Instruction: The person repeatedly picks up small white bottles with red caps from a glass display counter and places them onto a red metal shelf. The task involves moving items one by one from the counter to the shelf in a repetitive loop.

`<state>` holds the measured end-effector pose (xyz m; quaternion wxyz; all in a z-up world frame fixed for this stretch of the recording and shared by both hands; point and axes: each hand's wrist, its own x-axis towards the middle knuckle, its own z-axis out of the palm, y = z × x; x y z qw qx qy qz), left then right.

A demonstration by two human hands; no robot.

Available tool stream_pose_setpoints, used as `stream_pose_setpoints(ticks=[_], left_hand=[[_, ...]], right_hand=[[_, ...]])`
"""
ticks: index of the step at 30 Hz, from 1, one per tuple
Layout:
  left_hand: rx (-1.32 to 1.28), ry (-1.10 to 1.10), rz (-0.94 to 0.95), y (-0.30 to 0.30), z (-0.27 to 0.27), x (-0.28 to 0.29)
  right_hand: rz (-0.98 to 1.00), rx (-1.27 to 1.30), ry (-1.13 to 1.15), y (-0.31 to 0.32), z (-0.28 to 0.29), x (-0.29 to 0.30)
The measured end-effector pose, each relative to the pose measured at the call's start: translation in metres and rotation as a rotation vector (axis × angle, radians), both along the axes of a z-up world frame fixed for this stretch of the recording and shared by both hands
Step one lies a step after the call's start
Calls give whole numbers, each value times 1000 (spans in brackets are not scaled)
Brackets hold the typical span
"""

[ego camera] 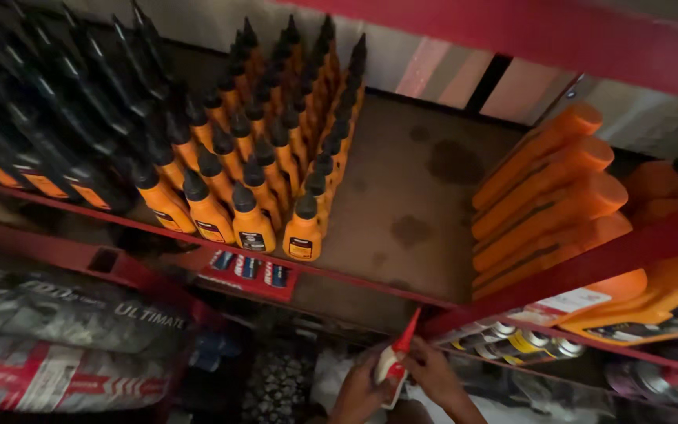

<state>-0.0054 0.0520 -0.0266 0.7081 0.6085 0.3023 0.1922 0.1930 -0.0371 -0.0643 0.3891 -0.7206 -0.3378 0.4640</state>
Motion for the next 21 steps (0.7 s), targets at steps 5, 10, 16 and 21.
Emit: stream_pose_setpoints(ticks=[5, 10, 16, 21], left_hand=[[-376, 164, 286, -6, -4, -8], [112, 93, 519, -27, -17, -6], [138, 71, 792, -66, -17, 12], [-30, 25, 1024, -118, -2, 23]], right_hand=[[300, 151, 190, 33, -21, -10], [468, 217, 75, 51, -21, 3], [566, 80, 409, 72, -50, 21], [716, 53, 460, 88, -58, 11]])
